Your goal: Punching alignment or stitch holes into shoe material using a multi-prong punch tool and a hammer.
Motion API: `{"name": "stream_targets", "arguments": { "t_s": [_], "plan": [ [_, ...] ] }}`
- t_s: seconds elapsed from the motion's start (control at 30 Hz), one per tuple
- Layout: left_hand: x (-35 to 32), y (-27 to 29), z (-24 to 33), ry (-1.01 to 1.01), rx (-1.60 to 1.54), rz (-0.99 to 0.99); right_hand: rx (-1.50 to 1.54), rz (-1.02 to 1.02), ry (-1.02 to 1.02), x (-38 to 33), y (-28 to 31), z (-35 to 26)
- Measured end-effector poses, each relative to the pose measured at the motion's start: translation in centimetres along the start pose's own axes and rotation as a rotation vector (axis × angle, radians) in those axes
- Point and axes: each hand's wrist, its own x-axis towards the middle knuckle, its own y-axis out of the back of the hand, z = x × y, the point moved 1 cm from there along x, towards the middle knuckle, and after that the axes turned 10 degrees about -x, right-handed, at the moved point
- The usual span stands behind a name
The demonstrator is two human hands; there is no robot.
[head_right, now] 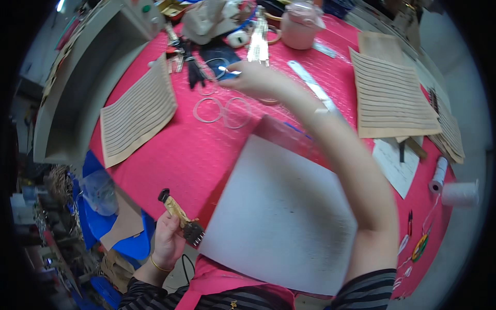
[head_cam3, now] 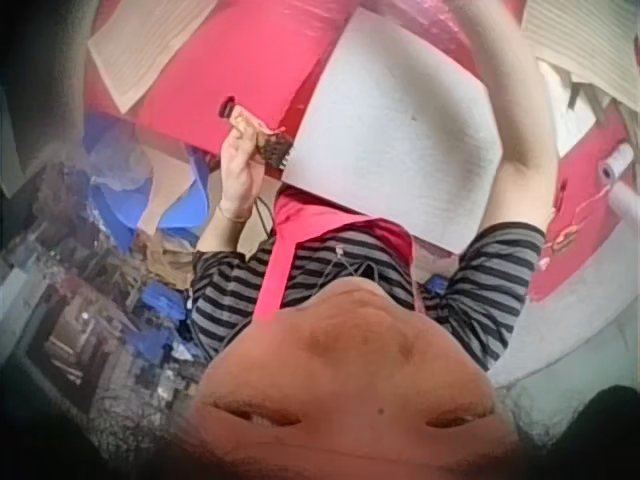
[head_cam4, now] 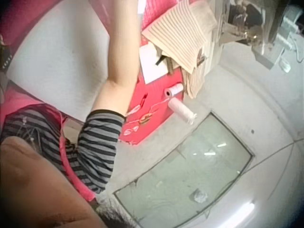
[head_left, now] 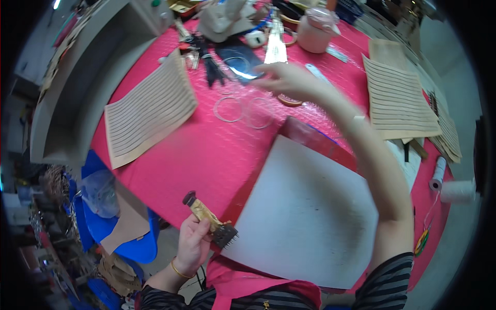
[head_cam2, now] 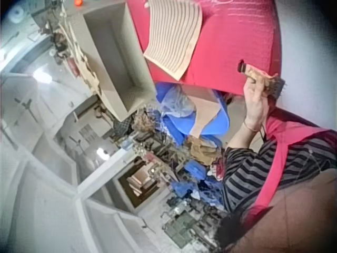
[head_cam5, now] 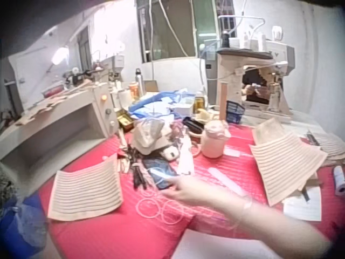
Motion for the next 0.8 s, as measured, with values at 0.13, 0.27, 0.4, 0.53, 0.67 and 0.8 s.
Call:
{"name": "stream_targets", "arguments": {
  "t_s": [0.13, 0.27, 0.4, 0.53, 0.67, 0.8],
  "plan": [
    [-1.8, 0.2, 1.5, -0.151, 0.012, 0.165, -0.009, 0.143, -0.334, 7.4, -7.8, -7.8],
    [-4.4, 5.5, 3.1, -0.221, 0.017, 0.244, 0.408, 0.539, -0.071, 9.9, -11.0, -9.6],
    [-5.1, 7.4, 4.3, -0.335, -0.006, 0.318, 0.449, 0.758, 0.209, 0.7, -6.7, -13.1],
    [-5.3, 5.1, 6.0, -0.358, 0.047, 0.014, 0.564, 0.561, -0.114, -17.3, -1.8, -14.0],
    [-5.6, 1.8, 6.0, -0.428, 0.189, -0.244, 0.467, 0.729, -0.526, -33.1, -6.9, -10.9],
    [-4.6, -4.2, 4.4, -0.366, 0.336, -0.2, 0.384, 0.737, -0.727, -39.3, -11.3, -8.5]
  ]
}}
